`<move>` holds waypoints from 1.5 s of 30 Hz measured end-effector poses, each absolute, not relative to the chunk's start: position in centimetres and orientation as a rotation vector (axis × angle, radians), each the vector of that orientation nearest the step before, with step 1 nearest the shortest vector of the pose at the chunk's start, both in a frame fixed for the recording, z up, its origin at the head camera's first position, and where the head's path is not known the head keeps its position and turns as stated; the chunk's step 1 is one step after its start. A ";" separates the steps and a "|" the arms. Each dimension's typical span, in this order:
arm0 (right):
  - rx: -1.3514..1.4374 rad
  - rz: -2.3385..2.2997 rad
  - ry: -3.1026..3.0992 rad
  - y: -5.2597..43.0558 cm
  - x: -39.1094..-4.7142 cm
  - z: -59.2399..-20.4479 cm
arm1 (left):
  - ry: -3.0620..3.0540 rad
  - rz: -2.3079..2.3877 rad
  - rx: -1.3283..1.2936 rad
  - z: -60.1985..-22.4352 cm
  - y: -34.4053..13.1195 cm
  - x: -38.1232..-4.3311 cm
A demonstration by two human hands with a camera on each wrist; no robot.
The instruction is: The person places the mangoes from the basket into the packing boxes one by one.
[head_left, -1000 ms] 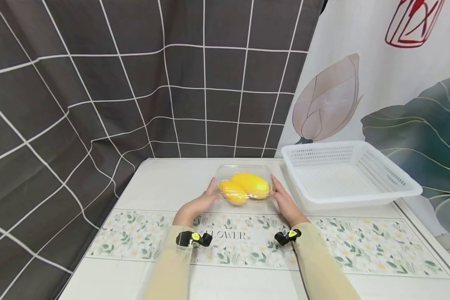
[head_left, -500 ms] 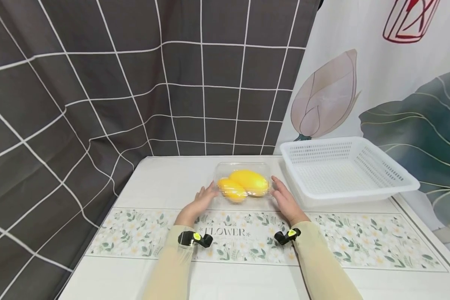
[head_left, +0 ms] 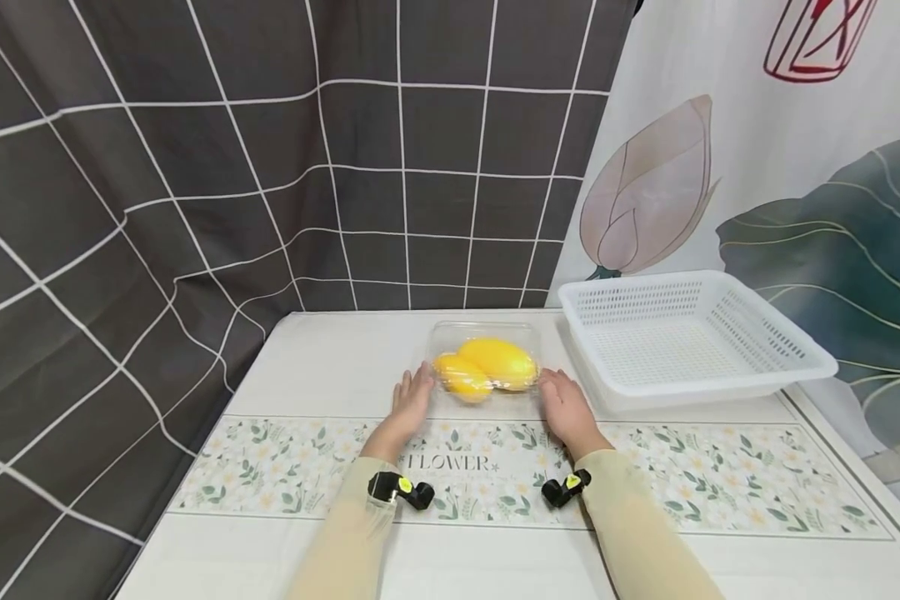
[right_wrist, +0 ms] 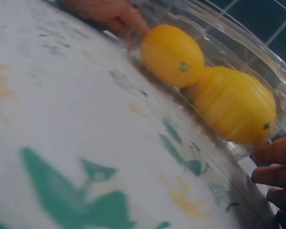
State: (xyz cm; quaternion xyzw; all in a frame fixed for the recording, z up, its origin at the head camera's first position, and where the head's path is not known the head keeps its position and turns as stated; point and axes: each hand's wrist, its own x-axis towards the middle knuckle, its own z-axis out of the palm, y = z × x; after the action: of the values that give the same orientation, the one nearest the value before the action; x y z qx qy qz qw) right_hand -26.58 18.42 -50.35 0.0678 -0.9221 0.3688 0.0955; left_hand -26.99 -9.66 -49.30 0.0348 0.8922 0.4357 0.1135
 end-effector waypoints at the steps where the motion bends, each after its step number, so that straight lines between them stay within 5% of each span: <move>1: 0.186 1.052 -2.741 18.2 -26.4 -50.3 | 2.649 1.253 0.121 -49.3 -9.5 -27.0; 45: 0.236 1.017 -2.834 17.2 -25.9 -50.5 | 2.956 1.216 0.060 -49.7 -7.6 -27.1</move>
State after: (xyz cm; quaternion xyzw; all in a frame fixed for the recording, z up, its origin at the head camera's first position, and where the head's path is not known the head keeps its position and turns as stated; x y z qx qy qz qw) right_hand -25.85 17.19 -50.46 0.0779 -0.9366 0.3362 0.0607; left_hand -27.07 -7.55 -49.74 0.0188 0.9243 0.3802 -0.0277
